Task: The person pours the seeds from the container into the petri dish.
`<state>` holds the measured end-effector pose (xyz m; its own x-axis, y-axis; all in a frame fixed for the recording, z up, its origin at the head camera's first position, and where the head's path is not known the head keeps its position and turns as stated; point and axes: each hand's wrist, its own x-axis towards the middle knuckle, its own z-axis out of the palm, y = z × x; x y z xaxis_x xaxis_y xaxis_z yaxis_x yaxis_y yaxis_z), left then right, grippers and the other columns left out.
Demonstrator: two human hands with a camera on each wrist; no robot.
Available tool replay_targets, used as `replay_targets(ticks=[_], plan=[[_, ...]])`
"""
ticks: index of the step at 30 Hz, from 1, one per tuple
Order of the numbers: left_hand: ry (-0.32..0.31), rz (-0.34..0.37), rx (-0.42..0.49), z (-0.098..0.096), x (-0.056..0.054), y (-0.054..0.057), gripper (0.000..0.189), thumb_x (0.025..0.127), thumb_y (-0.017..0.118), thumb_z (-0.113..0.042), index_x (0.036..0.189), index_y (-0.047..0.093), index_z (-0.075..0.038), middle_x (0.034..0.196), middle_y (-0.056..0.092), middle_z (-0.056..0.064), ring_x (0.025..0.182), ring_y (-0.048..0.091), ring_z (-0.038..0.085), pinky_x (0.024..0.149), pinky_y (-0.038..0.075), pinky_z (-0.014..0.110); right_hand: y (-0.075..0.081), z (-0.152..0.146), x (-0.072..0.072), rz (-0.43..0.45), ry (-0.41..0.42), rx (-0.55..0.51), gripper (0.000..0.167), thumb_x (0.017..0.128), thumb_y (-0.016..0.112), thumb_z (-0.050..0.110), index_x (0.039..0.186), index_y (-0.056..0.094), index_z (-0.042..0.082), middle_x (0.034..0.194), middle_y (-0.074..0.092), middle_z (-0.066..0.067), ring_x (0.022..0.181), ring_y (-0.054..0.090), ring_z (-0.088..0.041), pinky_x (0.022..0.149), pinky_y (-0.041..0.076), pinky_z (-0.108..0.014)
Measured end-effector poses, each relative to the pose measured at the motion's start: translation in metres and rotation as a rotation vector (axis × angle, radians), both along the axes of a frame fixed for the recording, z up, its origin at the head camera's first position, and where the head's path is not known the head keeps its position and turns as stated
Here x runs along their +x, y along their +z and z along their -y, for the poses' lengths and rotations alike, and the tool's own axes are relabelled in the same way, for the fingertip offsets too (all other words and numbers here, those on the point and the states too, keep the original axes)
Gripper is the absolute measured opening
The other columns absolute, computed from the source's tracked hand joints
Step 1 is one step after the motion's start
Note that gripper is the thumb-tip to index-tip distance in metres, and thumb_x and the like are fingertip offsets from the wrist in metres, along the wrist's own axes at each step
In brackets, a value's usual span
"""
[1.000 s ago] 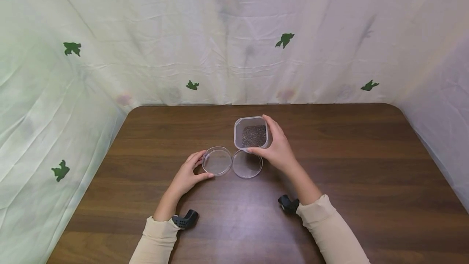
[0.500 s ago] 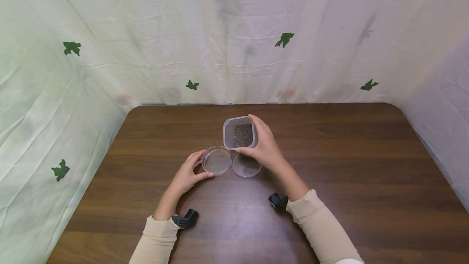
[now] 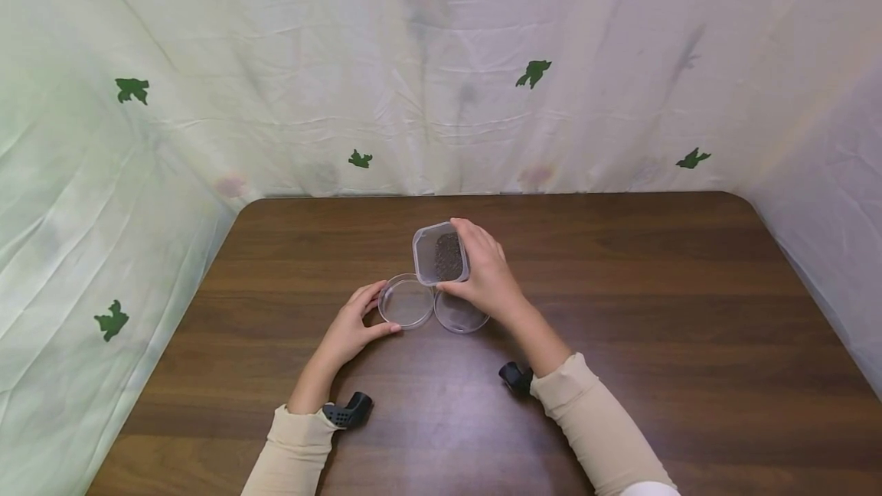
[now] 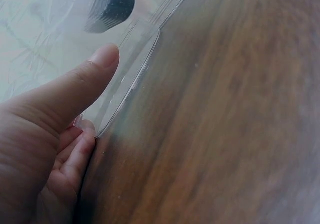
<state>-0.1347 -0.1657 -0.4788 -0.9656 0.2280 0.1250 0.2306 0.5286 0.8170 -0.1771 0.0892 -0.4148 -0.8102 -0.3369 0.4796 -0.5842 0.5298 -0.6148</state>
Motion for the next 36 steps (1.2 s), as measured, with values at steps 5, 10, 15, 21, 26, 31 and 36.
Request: replay_targets(ticks=[5, 10, 15, 21, 26, 31, 36], plan=[[-0.001, 0.002, 0.004, 0.0, 0.0, 0.0, 0.079, 0.065, 0.08, -0.021, 0.132, 0.042, -0.001, 0.126, 0.044, 0.014, 0.113, 0.048, 0.028, 0.095, 0.04, 0.032, 0.0, 0.003, 0.0, -0.06, 0.016, 0.055, 0.096, 0.056, 0.086, 0.019, 0.135, 0.034, 0.004, 0.135, 0.038, -0.015, 0.124, 0.031, -0.029, 0.099, 0.026, -0.05], [-0.004, -0.005, 0.007, 0.0, -0.001, -0.001, 0.079, 0.066, 0.08, -0.021, 0.131, 0.042, -0.001, 0.126, 0.044, 0.015, 0.112, 0.048, 0.028, 0.095, 0.04, 0.032, 0.0, 0.006, 0.001, -0.105, 0.027, 0.1, 0.096, 0.056, 0.086, 0.02, 0.135, 0.034, 0.004, 0.134, 0.039, -0.013, 0.123, 0.032, -0.029, 0.1, 0.027, -0.049], [-0.004, -0.008, 0.002, 0.001, 0.0, -0.001, 0.079, 0.066, 0.08, -0.021, 0.132, 0.042, -0.001, 0.126, 0.044, 0.015, 0.112, 0.048, 0.028, 0.095, 0.04, 0.032, 0.0, 0.009, 0.001, -0.145, 0.042, 0.127, 0.095, 0.056, 0.086, 0.02, 0.134, 0.035, 0.002, 0.134, 0.04, -0.013, 0.123, 0.033, -0.028, 0.099, 0.029, -0.048], [-0.008, -0.017, -0.002, 0.001, 0.0, -0.001, 0.079, 0.066, 0.08, -0.021, 0.132, 0.042, 0.0, 0.126, 0.044, 0.015, 0.112, 0.048, 0.028, 0.095, 0.04, 0.032, 0.0, 0.013, 0.001, -0.201, 0.053, 0.184, 0.096, 0.056, 0.086, 0.022, 0.134, 0.035, 0.001, 0.132, 0.04, -0.013, 0.122, 0.034, -0.028, 0.097, 0.032, -0.048], [-0.006, -0.023, -0.004, 0.001, 0.0, -0.002, 0.078, 0.066, 0.08, -0.021, 0.132, 0.042, -0.001, 0.125, 0.044, 0.014, 0.112, 0.048, 0.028, 0.095, 0.04, 0.032, -0.001, 0.016, 0.003, -0.245, 0.061, 0.221, 0.096, 0.056, 0.086, 0.024, 0.134, 0.035, 0.002, 0.133, 0.039, -0.013, 0.122, 0.034, -0.031, 0.096, 0.032, -0.049], [-0.008, -0.021, 0.006, 0.001, 0.0, -0.002, 0.078, 0.066, 0.08, -0.02, 0.131, 0.042, 0.0, 0.125, 0.044, 0.015, 0.112, 0.048, 0.028, 0.095, 0.04, 0.032, -0.001, 0.018, 0.003, -0.264, 0.07, 0.229, 0.095, 0.055, 0.086, 0.023, 0.134, 0.037, 0.003, 0.133, 0.039, -0.012, 0.121, 0.035, -0.029, 0.098, 0.031, -0.046], [-0.013, -0.012, 0.014, 0.001, 0.0, 0.0, 0.077, 0.066, 0.08, -0.018, 0.131, 0.042, 0.001, 0.125, 0.044, 0.016, 0.113, 0.048, 0.028, 0.096, 0.039, 0.031, 0.0, 0.021, 0.004, -0.276, 0.081, 0.252, 0.093, 0.056, 0.086, 0.021, 0.133, 0.038, 0.003, 0.134, 0.039, -0.012, 0.12, 0.036, -0.027, 0.098, 0.031, -0.045]])
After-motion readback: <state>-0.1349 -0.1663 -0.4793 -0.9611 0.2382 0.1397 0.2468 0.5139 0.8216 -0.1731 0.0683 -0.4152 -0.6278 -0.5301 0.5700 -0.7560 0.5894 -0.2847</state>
